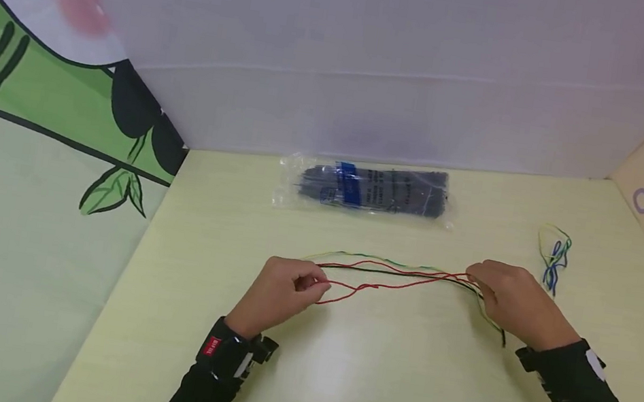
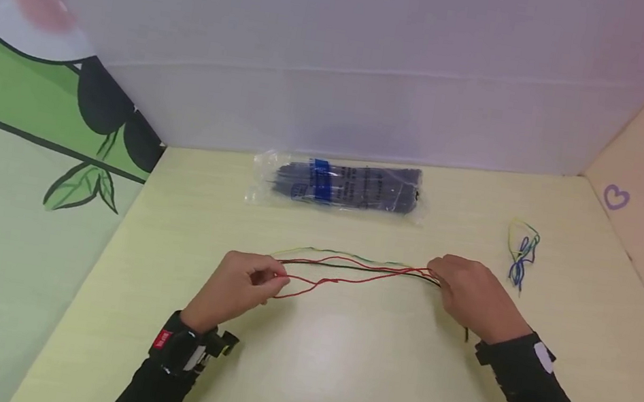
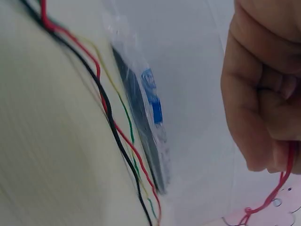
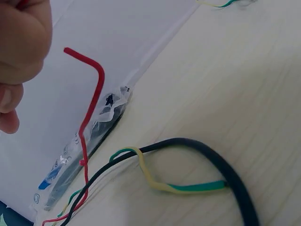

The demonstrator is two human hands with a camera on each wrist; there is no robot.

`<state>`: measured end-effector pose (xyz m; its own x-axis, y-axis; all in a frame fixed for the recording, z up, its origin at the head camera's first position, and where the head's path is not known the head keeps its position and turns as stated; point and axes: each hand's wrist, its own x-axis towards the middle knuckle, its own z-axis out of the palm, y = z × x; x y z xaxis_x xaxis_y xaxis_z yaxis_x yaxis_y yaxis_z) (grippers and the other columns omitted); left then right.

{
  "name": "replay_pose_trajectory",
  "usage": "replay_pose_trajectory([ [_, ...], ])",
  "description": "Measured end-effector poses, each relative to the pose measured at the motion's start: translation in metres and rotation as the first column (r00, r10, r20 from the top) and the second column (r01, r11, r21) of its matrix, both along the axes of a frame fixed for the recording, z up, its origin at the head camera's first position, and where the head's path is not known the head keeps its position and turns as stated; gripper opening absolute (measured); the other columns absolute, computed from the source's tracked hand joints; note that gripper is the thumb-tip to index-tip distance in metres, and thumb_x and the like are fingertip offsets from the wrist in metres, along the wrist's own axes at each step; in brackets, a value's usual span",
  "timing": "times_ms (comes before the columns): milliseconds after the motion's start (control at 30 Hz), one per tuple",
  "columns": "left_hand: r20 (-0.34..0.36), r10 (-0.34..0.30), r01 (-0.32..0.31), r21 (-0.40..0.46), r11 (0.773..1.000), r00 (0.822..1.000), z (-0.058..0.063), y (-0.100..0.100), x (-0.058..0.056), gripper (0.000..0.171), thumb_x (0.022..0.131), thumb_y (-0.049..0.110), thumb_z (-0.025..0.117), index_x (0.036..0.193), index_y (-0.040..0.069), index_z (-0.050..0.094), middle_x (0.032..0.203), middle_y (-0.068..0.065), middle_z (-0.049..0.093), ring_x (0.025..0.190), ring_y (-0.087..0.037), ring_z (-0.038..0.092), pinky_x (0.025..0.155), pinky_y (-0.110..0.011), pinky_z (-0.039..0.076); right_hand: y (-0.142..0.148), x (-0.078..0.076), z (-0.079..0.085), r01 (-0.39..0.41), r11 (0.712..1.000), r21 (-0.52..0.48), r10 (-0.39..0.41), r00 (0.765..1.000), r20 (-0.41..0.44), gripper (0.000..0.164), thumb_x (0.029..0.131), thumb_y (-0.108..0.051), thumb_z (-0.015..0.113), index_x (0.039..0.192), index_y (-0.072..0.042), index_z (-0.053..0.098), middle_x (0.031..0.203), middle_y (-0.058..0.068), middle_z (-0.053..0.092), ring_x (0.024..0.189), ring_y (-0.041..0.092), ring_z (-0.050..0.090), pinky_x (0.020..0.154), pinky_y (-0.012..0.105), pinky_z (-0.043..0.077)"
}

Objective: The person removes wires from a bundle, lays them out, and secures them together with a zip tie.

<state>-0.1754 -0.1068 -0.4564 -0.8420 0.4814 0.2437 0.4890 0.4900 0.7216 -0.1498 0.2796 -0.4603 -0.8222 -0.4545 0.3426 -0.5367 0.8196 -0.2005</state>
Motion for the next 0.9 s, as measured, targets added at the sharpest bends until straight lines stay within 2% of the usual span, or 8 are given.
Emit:
replay_pose_trajectory([
  [167,-0.171,0.072,-0.085,-0.072,0.994,0.983,0.010,-0.002,-0.005,0.009,0.091,0.011,0.067,0.090,0.017,0.074,0.076,0.008,0.066,0.066,-0.003,0.054,0.062,-0.020,0.048,-0.002,0.002,0.009,-0.025,0.999,-0.038,0.024,0.999,-0.021,0.021,0.084,0.007,0.065,0.096,-0.009,0.069,0.092,0.002,0.073,0.084,0.018,0.070,0.070,0.036,0.057],
  [267,-0.013,0.173,-0.169,0.149,0.974,0.985,0.014,0.006,-0.007,0.013,0.097,0.022,0.062,0.096,0.013,0.072,0.088,0.004,0.069,0.078,-0.006,0.061,0.072,-0.023,0.054,-0.005,0.003,0.012,-0.028,0.998,-0.055,0.027,0.999,-0.024,0.021,0.085,0.008,0.064,0.095,-0.010,0.068,0.092,0.002,0.073,0.084,0.016,0.070,0.069,0.035,0.056],
  [333,0.228,0.059,-0.150,0.406,0.901,0.972,0.016,0.012,-0.006,0.022,0.100,0.029,0.057,0.101,0.009,0.066,0.097,0.000,0.070,0.091,-0.010,0.067,0.085,-0.029,0.056,-0.007,0.003,0.013,-0.024,0.998,-0.055,0.024,1.000,-0.012,0.020,0.086,0.008,0.063,0.095,-0.010,0.068,0.092,0.003,0.073,0.084,0.016,0.070,0.069,0.035,0.056],
  [467,0.502,-0.299,-0.203,0.722,0.661,0.811,0.015,0.018,-0.001,0.025,0.103,0.030,0.050,0.100,0.006,0.058,0.097,-0.003,0.070,0.105,-0.021,0.070,0.100,-0.039,0.052,-0.008,0.003,0.010,0.000,0.999,-0.049,0.001,1.000,0.024,0.019,0.088,0.007,0.061,0.094,-0.010,0.068,0.091,0.002,0.073,0.083,0.015,0.069,0.069,0.036,0.056],
  [533,0.512,-0.345,-0.205,0.743,0.637,0.787,0.014,0.018,0.000,0.023,0.103,0.027,0.050,0.096,0.006,0.057,0.088,-0.002,0.068,0.106,-0.022,0.070,0.102,-0.037,0.050,-0.008,0.002,0.007,0.008,0.999,-0.046,-0.007,0.999,0.033,0.019,0.088,0.007,0.061,0.094,-0.010,0.069,0.091,0.002,0.073,0.082,0.015,0.069,0.069,0.036,0.056],
  [600,0.493,-0.308,-0.170,0.708,0.685,0.814,0.014,0.018,0.001,0.025,0.103,0.027,0.050,0.092,0.005,0.057,0.080,-0.001,0.064,0.104,-0.022,0.071,0.102,-0.034,0.050,-0.007,0.002,0.005,0.006,0.999,-0.046,-0.005,0.999,0.031,0.019,0.088,0.007,0.061,0.094,-0.010,0.069,0.090,0.001,0.072,0.082,0.015,0.068,0.070,0.036,0.056],
  [767,0.373,-0.135,-0.062,0.470,0.881,0.918,0.015,0.017,0.001,0.028,0.102,0.028,0.052,0.086,0.006,0.059,0.072,-0.005,0.057,0.084,-0.022,0.069,0.079,-0.030,0.053,-0.002,0.000,0.002,0.012,0.999,-0.032,-0.010,0.999,0.037,0.017,0.088,0.005,0.062,0.094,-0.009,0.068,0.090,0.002,0.072,0.083,0.016,0.069,0.071,0.036,0.057],
  [900,0.238,-0.009,-0.050,0.239,0.970,0.971,0.012,0.011,0.002,0.020,0.101,0.025,0.056,0.087,0.016,0.067,0.069,-0.001,0.057,0.063,-0.016,0.058,0.059,-0.026,0.046,0.006,0.003,0.002,0.050,0.998,-0.026,-0.048,0.996,0.074,0.018,0.090,0.005,0.059,0.098,-0.008,0.068,0.093,0.005,0.073,0.085,0.019,0.069,0.071,0.038,0.056],
])
